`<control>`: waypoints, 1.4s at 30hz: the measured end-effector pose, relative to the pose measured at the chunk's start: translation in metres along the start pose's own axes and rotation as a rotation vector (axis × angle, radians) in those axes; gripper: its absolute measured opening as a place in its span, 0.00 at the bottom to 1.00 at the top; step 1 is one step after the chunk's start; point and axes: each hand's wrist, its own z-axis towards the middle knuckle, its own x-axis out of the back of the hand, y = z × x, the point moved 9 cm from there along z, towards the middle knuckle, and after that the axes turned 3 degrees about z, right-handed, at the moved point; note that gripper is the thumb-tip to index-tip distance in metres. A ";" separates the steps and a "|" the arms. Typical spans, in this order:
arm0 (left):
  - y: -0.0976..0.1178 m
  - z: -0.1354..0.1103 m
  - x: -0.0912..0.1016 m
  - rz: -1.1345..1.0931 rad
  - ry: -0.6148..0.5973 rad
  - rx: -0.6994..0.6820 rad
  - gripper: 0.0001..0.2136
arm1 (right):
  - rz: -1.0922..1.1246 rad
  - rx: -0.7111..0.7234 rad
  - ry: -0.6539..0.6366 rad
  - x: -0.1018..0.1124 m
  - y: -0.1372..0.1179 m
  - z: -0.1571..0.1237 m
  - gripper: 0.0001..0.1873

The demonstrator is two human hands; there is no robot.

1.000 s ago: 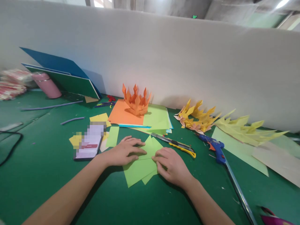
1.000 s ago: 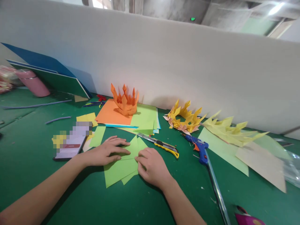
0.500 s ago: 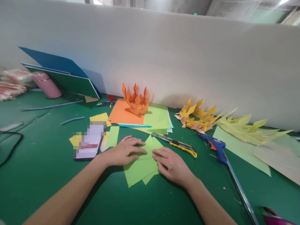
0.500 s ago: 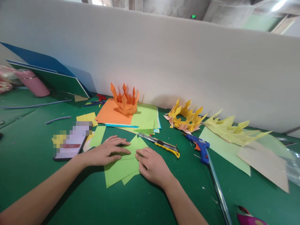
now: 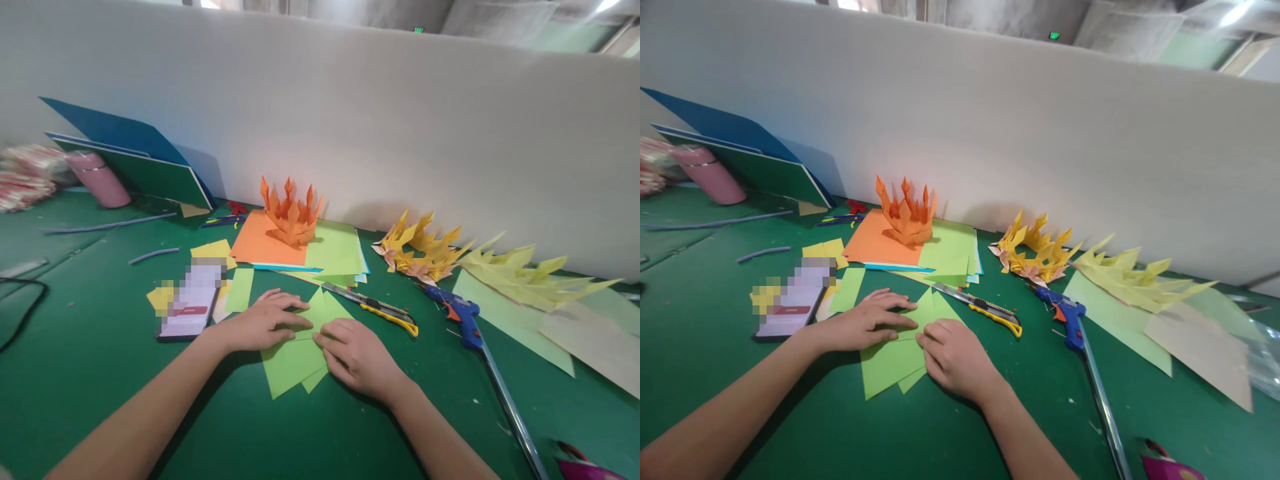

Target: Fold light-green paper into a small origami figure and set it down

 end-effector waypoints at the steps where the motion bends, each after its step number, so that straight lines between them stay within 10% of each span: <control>1: 0.000 0.000 0.000 0.000 0.005 -0.006 0.15 | 0.004 0.003 -0.014 -0.003 -0.001 0.002 0.14; 29: -0.001 0.001 0.000 0.003 0.019 -0.032 0.19 | -0.022 -0.014 -0.209 -0.026 -0.019 0.020 0.14; 42: 0.005 -0.004 0.004 0.047 0.131 -0.069 0.17 | -0.236 -0.386 0.295 0.048 0.039 -0.037 0.15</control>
